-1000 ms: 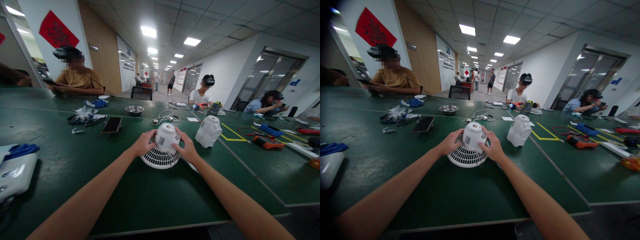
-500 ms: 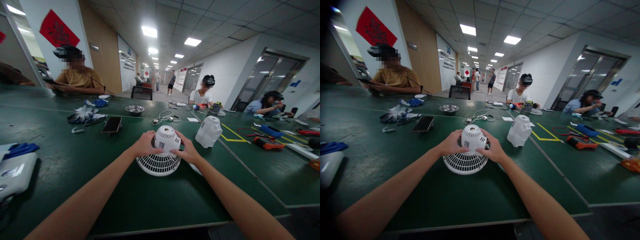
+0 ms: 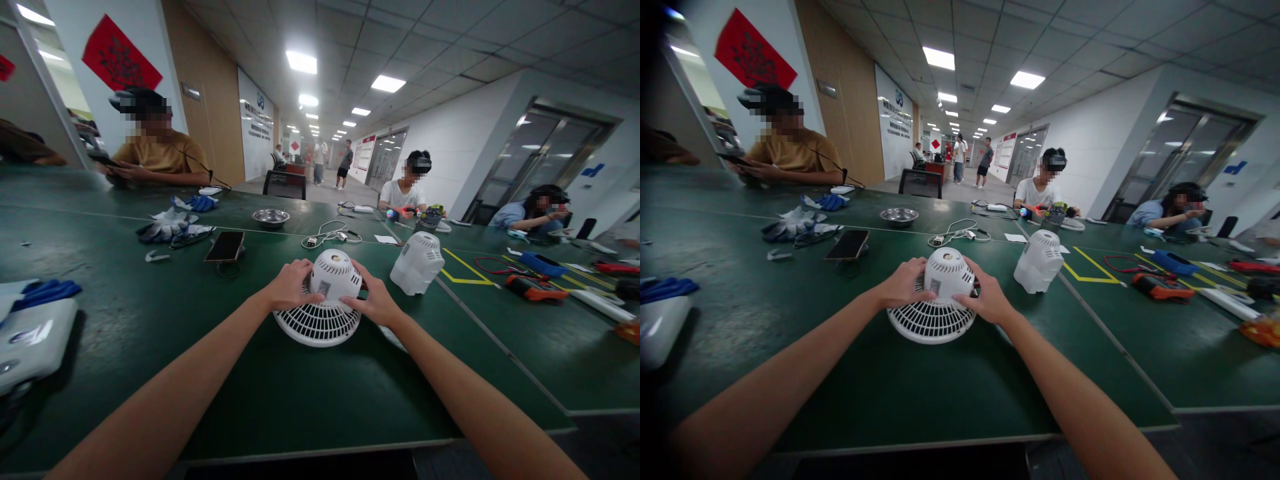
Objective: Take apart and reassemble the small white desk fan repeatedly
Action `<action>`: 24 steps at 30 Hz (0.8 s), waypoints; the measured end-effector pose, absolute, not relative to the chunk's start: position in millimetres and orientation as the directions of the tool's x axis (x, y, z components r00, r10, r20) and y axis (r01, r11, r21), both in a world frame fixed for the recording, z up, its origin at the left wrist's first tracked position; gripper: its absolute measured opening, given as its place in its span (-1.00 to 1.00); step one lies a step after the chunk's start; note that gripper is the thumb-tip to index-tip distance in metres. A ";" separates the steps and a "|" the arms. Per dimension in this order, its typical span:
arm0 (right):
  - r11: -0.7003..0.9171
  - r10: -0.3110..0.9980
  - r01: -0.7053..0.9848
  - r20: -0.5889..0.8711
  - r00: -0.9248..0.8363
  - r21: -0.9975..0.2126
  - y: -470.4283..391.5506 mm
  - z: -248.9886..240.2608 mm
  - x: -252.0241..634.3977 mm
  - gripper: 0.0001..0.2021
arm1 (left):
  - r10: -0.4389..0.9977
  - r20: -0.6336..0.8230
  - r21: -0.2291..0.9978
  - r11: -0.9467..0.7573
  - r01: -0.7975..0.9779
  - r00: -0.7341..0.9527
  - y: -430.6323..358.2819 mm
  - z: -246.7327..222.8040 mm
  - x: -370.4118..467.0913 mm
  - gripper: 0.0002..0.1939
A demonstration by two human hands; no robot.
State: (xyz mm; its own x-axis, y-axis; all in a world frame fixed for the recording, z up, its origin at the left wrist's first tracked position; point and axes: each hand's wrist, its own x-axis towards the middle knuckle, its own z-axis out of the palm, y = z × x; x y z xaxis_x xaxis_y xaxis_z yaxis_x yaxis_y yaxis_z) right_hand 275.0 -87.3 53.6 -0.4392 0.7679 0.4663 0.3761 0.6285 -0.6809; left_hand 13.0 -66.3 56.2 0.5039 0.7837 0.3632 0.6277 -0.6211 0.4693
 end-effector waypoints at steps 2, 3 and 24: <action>0.632 0.766 0.379 0.472 -0.436 -0.676 -86.7 53.5 275.2 -0.14 | 0.786 0.366 0.451 -0.618 0.644 0.498 -68.7 57.3 13.6 -0.27; 0.641 0.761 0.388 0.484 -0.432 -0.663 -86.5 53.8 275.4 -0.15 | 0.787 0.375 0.448 -0.616 0.648 0.489 -70.5 57.5 14.2 -0.27; 0.623 0.747 0.280 0.450 -0.489 -0.730 -98.7 57.7 265.1 -0.07 | 0.735 0.476 0.605 -0.672 0.426 0.483 -89.1 57.9 22.1 0.20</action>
State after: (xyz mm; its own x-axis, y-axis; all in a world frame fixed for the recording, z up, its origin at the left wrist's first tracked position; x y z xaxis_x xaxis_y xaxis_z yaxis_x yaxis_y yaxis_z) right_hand 265.1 -98.7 57.7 -0.4894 0.7469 0.4501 0.2803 0.6234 -0.7299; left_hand 22.1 -89.1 57.9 0.4826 0.7349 0.4765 0.4262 -0.6723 0.6052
